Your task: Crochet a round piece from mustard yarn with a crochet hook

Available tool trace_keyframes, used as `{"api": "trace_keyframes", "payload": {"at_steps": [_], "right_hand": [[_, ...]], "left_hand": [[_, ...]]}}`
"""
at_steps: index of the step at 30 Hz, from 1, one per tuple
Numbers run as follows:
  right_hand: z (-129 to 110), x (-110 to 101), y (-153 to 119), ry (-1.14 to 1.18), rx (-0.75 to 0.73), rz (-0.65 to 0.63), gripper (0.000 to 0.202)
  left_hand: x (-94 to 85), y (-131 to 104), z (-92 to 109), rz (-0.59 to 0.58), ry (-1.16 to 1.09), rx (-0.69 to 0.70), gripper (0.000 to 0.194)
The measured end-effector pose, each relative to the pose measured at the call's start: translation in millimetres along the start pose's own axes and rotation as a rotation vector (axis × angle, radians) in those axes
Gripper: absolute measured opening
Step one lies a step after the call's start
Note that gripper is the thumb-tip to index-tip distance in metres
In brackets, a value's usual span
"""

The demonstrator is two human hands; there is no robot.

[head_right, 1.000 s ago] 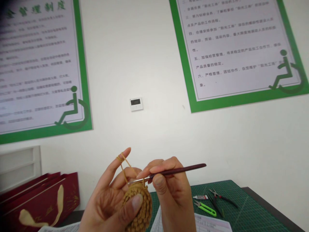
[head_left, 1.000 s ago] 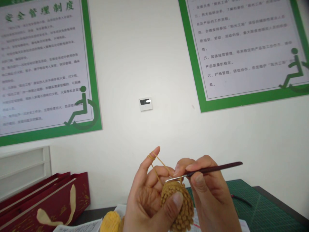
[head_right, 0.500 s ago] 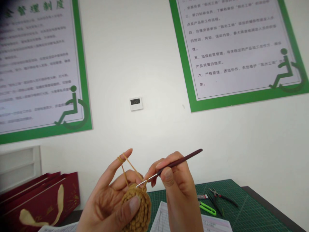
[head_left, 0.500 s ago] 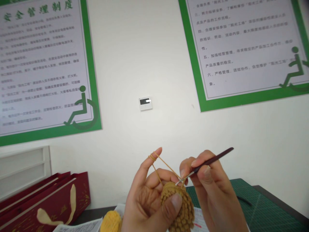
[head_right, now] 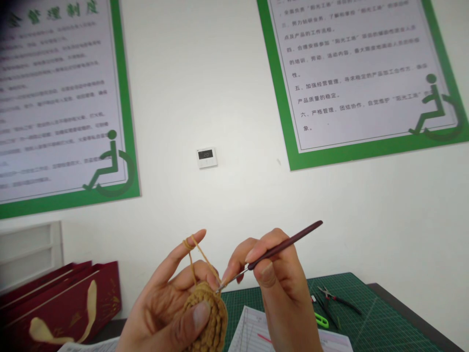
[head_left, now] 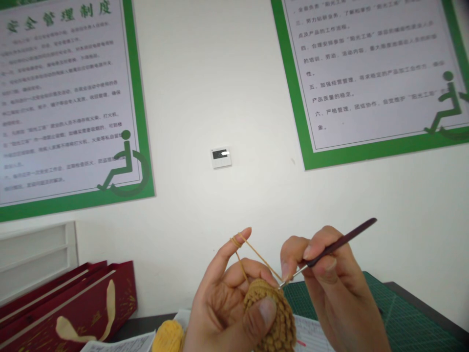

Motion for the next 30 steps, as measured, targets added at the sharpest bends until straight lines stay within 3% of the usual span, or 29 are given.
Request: {"api": "trace_keyframes", "payload": {"at_steps": [11,19,30], "right_hand": [[-13,2,-3,-0.138,-0.111,0.004,0.014],[-34,10,-12,-0.355,-0.329,0.064,0.011],[-32,8,-9,-0.276,-0.298,0.100,0.010]], "left_hand": [[0.8,0,1,0.020,0.024,-0.009,0.072],[-0.3,-1,1,0.062,0.051,-0.003,0.074],[0.3,-1,1,0.068,0.050,-0.006,0.076]]}}
Point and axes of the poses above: each hand's wrist, its own y-axis towards the middle knuckle, its own x-axis out of the palm, z = x × y, the point moved 7 cm from there along y, towards the middle knuckle, and after that the axes turned 9 degrees about x, right-handed, at the moved point
